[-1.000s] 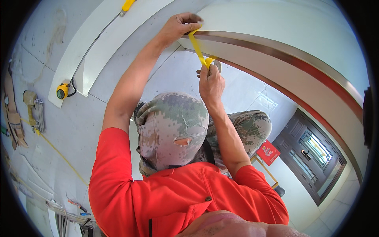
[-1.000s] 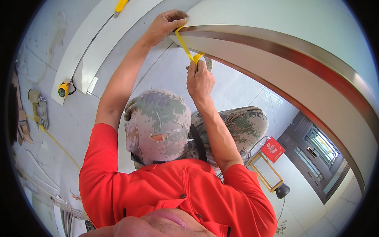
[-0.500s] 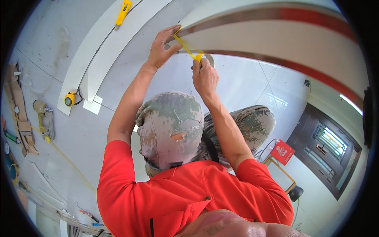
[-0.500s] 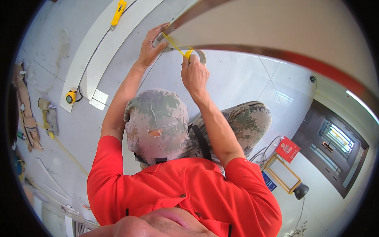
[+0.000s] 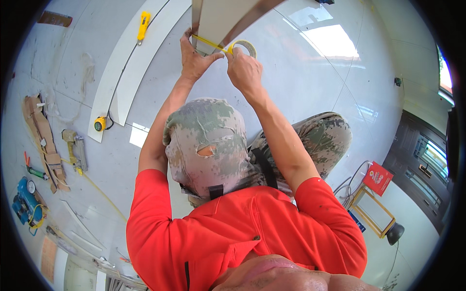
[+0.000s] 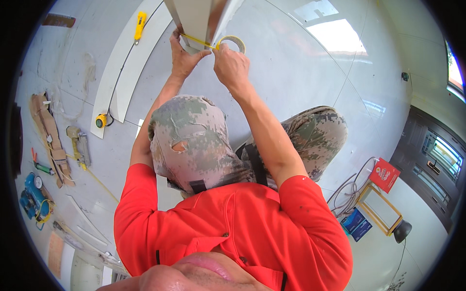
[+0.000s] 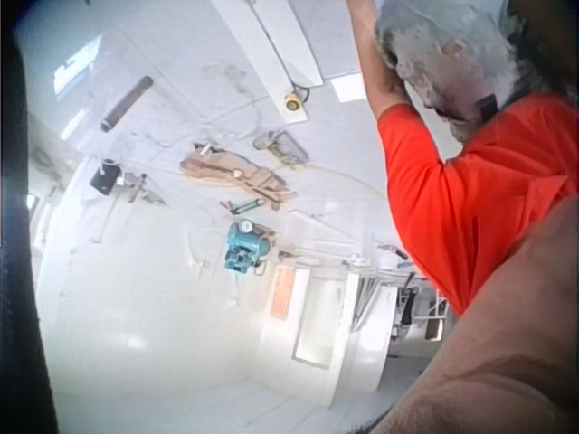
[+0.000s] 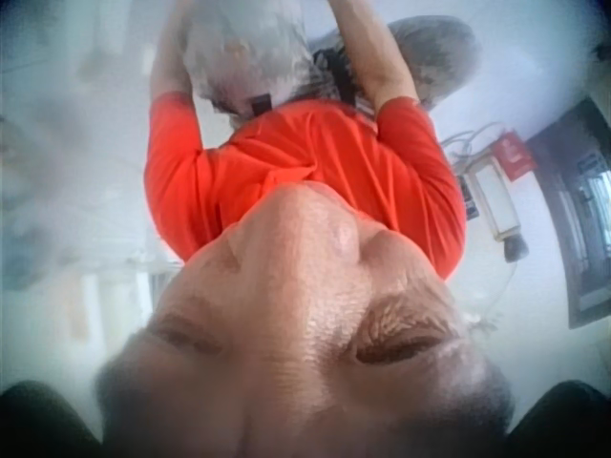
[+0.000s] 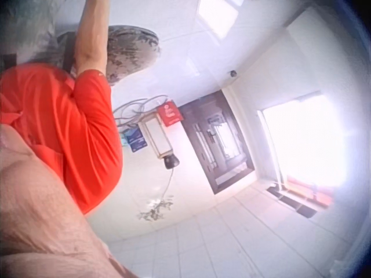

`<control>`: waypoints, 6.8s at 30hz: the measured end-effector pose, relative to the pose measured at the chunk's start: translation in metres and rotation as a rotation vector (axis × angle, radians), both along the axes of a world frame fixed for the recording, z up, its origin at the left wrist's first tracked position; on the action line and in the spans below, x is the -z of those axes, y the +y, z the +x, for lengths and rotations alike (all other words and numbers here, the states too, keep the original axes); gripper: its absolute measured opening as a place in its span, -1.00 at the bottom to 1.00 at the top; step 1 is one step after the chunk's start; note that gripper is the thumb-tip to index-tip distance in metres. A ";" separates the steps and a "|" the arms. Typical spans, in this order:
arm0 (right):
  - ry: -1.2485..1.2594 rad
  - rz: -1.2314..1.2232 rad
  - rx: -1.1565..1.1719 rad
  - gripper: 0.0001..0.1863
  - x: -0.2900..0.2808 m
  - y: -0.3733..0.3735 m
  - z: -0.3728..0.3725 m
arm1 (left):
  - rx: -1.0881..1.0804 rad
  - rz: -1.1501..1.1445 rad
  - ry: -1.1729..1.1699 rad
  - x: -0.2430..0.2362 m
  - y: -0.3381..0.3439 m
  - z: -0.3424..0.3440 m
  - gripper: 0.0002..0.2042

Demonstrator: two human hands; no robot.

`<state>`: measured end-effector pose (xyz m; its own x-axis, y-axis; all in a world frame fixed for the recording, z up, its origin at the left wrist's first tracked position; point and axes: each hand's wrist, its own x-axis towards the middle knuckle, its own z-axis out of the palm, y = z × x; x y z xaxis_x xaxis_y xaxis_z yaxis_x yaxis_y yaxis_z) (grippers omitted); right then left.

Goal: The person applies yellow tape to a vertical door frame, cuts it with a utility knife, and smooths it along the edge. They repeat this process multiple times, adjusting the tape and trimming excess material.

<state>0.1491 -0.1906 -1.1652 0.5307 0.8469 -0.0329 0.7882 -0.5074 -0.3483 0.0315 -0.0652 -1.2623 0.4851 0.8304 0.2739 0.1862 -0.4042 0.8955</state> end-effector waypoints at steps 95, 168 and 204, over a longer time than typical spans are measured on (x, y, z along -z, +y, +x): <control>0.612 1.235 0.676 -0.67 -0.340 0.071 0.241 | -0.229 0.437 -0.515 -0.600 0.124 -0.053 -0.13; -0.322 1.423 0.355 -0.69 -1.244 0.021 -0.101 | 0.314 0.298 -0.801 -1.426 0.064 -0.046 -0.65; -0.046 1.477 0.233 -0.81 -1.174 0.011 -0.077 | 0.589 0.308 -0.827 -1.374 0.121 -0.005 -0.62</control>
<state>0.0720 -0.1799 0.0086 0.6320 -0.0012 0.7750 0.7653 0.1587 -0.6238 0.0266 0.0562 0.1117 0.3552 0.3637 0.8612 -0.7330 -0.4634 0.4980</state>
